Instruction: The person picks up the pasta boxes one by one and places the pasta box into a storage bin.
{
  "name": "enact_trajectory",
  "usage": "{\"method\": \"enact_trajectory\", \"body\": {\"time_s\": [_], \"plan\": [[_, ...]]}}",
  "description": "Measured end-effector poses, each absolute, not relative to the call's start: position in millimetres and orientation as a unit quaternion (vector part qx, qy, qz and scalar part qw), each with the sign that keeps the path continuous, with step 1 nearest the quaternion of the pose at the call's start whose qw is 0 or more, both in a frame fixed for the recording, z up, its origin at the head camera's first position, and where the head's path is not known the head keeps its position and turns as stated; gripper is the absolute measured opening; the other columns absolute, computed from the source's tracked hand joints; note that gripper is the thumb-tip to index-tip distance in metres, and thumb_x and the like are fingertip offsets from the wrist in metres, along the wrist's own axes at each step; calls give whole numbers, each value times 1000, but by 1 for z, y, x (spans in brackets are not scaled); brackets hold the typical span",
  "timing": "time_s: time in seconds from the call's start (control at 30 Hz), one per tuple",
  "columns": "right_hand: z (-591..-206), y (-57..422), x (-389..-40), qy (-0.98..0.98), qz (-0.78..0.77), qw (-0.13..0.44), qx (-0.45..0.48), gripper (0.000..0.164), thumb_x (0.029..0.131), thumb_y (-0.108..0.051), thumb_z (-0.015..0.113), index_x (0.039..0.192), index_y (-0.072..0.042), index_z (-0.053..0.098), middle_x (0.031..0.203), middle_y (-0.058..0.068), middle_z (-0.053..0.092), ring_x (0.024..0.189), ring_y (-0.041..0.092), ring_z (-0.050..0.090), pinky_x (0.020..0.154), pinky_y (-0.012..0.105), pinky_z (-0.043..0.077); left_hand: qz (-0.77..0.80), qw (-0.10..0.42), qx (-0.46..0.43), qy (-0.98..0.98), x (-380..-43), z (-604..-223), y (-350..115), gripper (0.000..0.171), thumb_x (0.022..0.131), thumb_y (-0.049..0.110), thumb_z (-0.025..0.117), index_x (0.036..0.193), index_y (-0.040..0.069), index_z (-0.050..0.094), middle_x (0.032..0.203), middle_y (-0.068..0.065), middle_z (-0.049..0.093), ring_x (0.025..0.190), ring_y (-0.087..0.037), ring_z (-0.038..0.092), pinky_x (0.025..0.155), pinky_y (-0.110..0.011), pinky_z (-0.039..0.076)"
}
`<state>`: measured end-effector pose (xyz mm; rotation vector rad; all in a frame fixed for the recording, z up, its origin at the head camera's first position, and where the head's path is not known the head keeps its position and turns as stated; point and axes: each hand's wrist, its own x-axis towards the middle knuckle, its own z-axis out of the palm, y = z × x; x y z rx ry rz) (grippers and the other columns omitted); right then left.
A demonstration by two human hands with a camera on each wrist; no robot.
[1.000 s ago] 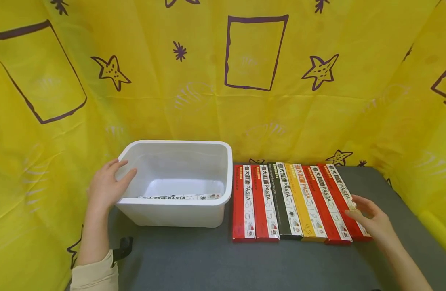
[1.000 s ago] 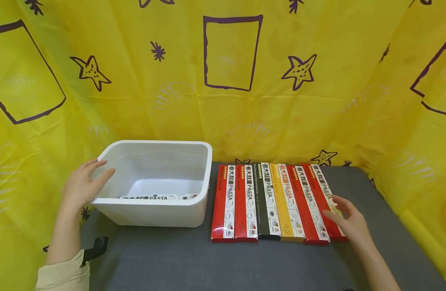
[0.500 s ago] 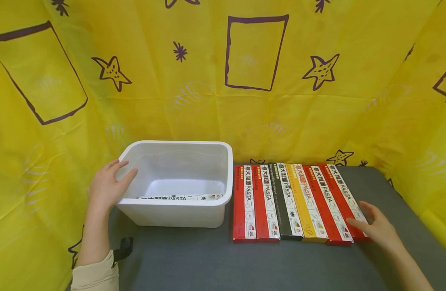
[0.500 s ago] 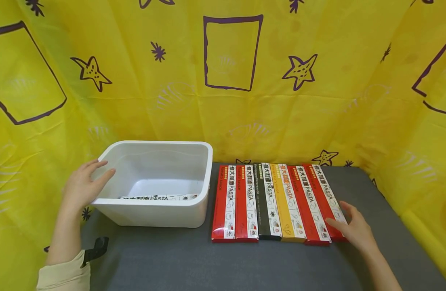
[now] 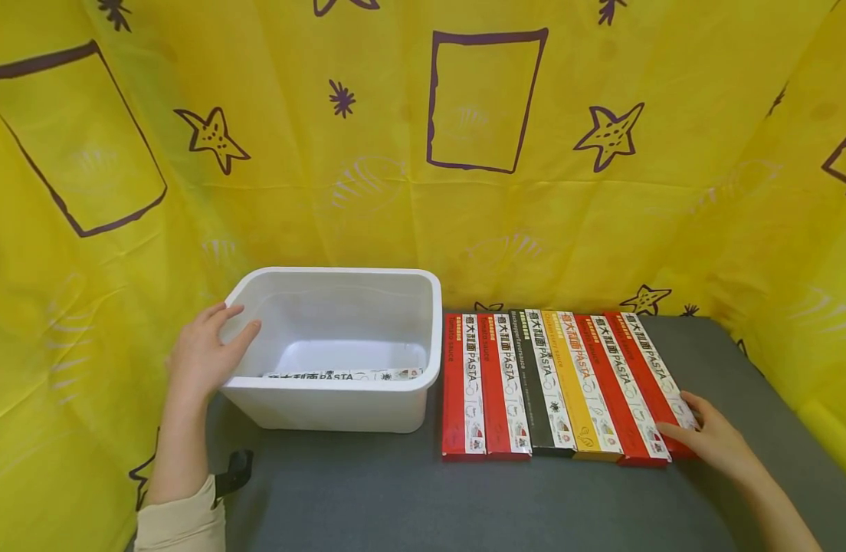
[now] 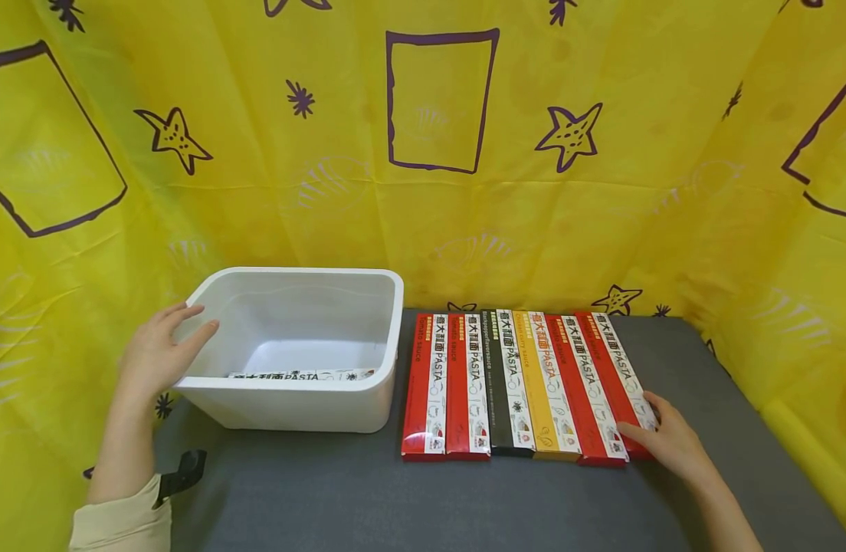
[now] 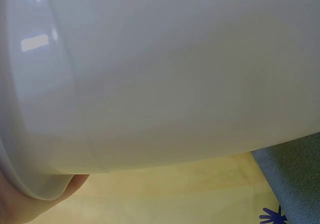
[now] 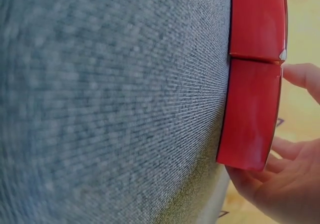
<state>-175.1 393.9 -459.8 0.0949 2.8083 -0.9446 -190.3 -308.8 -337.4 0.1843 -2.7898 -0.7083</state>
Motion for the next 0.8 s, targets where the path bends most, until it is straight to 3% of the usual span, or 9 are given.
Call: {"method": "enact_trajectory", "body": {"time_s": [0.37, 0.8], "plan": [[-463, 396, -176, 955, -285, 75, 22, 93, 90, -47, 61, 141, 20, 20, 132, 47, 32, 112, 57, 42, 86, 67, 40, -248, 129, 63, -958, -189, -337, -309, 68, 97, 54, 44, 142, 4, 48, 149, -27, 35, 129, -56, 30, 88, -77, 26], [-460, 393, -180, 973, -218, 64, 27, 93, 88, -45, 62, 131, 28, 27, 124, 50, 37, 106, 59, 44, 86, 69, 40, -247, 124, 65, -959, -191, -339, -311, 68, 97, 56, 43, 143, 5, 47, 150, -26, 34, 130, -55, 30, 87, -76, 27]]}}
